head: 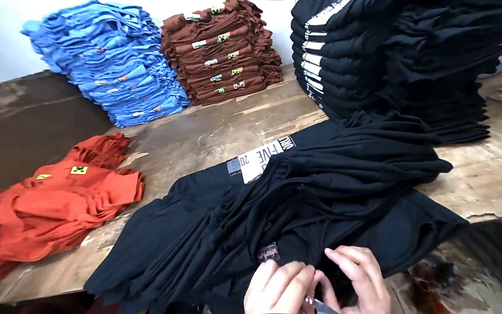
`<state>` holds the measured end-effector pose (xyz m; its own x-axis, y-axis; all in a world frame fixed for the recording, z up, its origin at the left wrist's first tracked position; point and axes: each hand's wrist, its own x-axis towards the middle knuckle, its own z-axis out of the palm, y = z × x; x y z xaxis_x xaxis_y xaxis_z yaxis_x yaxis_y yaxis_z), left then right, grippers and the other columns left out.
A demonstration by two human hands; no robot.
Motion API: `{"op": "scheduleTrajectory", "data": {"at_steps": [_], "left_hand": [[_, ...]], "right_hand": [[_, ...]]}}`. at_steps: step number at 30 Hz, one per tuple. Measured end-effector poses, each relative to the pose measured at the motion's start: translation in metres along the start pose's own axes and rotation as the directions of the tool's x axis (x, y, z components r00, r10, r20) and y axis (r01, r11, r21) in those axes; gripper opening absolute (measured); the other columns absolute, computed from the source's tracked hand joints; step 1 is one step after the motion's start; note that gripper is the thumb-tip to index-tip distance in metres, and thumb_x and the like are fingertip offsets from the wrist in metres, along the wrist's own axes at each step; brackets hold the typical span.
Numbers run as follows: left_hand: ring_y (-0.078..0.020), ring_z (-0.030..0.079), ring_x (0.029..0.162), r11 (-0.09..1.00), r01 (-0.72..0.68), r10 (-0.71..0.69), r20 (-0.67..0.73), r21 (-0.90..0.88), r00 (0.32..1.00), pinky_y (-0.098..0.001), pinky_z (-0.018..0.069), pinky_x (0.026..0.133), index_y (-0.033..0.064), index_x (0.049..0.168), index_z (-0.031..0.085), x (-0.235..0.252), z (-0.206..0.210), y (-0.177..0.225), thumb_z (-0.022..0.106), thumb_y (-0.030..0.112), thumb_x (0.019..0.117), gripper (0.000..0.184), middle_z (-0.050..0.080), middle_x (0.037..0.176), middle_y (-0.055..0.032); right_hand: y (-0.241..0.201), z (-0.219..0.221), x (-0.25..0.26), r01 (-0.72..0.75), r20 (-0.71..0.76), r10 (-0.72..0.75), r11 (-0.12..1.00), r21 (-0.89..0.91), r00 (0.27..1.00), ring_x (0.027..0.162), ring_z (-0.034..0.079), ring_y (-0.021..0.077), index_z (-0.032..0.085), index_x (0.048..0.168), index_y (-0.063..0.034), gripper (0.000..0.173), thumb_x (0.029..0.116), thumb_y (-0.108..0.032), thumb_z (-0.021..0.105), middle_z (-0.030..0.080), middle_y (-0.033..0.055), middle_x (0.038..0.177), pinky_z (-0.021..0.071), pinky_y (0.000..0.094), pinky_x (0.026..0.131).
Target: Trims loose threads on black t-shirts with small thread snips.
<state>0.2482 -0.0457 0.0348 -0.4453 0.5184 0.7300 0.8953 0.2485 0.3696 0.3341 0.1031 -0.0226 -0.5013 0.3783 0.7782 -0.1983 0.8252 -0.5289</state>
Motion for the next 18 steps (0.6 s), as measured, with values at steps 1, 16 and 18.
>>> {"op": "scheduleTrajectory", "data": {"at_steps": [1, 16, 18], "left_hand": [[-0.0083, 0.063, 0.079, 1.0, -0.013, 0.013, 0.017, -0.008, 1.0, -0.0226, 0.0493, 0.072, 0.0139, 0.093, 0.078, -0.002, -0.002, 0.001, 0.075, 0.023, 0.0927, 0.009, 0.074, 0.091, 0.002], [-0.0079, 0.059, 0.086, 0.994, -0.061, 0.067, 0.067, -0.088, 0.996, -0.029, 0.0442, 0.076, 0.0256, 0.103, 0.079, 0.007, 0.007, -0.028, 0.075, 0.033, 0.0912, 0.014, 0.072, 0.095, 0.0089], [-0.0071, 0.059, 0.084, 0.995, -0.058, 0.061, 0.039, -0.082, 0.997, -0.029, 0.0433, 0.075, 0.0255, 0.1, 0.079, 0.009, 0.005, -0.027, 0.077, 0.035, 0.0906, 0.013, 0.072, 0.093, 0.0097]], "right_hand": [[0.0, 0.002, 0.002, 0.02, 0.009, -0.02, 1.0, -0.011, 1.0, 0.109, 0.06, 0.0124, 0.066, 0.126, -0.0179, 0.042, 0.0897, -0.037, 0.073, 0.062, 0.0006, 0.11, 0.0506, 0.0275, 0.096], [-0.005, -0.002, -0.003, 0.122, -0.145, -0.124, 0.992, -0.026, 0.982, 0.098, 0.056, 0.004, 0.072, 0.103, -0.0245, 0.011, 0.0958, -0.032, 0.072, 0.059, -0.0088, 0.099, 0.0437, 0.0234, 0.096], [-0.005, -0.007, -0.001, 0.138, -0.122, -0.139, 0.99, -0.019, 0.983, 0.097, 0.056, 0.0037, 0.07, 0.099, -0.0243, 0.012, 0.0958, -0.036, 0.071, 0.058, -0.0089, 0.097, 0.0436, 0.0236, 0.097]]}}
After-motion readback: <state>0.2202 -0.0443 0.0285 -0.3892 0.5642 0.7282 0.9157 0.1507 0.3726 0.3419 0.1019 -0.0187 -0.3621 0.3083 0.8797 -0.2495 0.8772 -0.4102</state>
